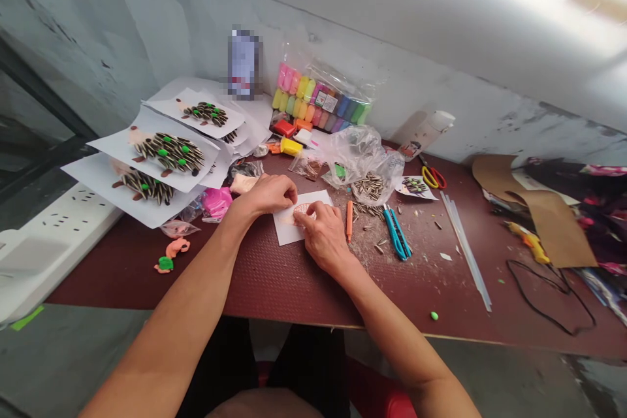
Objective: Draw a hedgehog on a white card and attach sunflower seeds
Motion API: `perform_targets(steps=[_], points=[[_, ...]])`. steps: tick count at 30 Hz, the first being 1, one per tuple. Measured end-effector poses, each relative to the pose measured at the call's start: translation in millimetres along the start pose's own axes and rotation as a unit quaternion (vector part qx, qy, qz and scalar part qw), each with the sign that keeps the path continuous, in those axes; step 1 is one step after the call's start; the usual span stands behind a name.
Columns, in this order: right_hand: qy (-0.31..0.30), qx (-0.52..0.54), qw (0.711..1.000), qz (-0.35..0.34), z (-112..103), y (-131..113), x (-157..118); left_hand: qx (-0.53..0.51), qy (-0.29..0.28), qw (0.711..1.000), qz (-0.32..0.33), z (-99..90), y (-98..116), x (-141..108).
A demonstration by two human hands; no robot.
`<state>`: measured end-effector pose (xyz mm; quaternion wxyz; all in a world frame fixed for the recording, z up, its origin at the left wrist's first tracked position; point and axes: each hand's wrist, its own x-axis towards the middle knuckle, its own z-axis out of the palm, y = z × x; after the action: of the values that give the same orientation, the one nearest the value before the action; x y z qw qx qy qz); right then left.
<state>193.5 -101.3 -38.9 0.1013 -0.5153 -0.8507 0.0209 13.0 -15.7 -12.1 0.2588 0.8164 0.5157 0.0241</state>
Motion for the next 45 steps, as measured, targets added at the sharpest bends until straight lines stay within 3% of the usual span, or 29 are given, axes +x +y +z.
perform_targets(steps=[7,12,17,25,37,45], points=[[0.048,0.039,0.997,0.038,0.5,7.8,-1.2,0.005,0.003,1.000,-0.001,-0.8,0.8,-0.4],[0.012,0.041,0.999,-0.008,-0.2,2.8,-1.5,0.000,0.003,1.000,0.000,-0.1,0.2,0.1],[-0.008,0.011,1.000,-0.002,-1.9,-2.2,0.4,0.006,-0.003,1.000,-0.001,-0.1,0.1,0.7],[0.033,0.018,0.999,0.030,-3.3,5.7,-2.5,0.008,0.005,1.000,0.007,0.2,-2.2,1.6],[0.002,-0.042,0.999,-0.018,-3.5,-5.0,-6.5,-0.006,0.007,1.000,0.018,2.9,-6.8,3.8],[-0.020,0.012,1.000,-0.015,-3.5,-2.3,-5.9,0.001,0.009,1.000,0.007,2.3,-4.1,2.8]])
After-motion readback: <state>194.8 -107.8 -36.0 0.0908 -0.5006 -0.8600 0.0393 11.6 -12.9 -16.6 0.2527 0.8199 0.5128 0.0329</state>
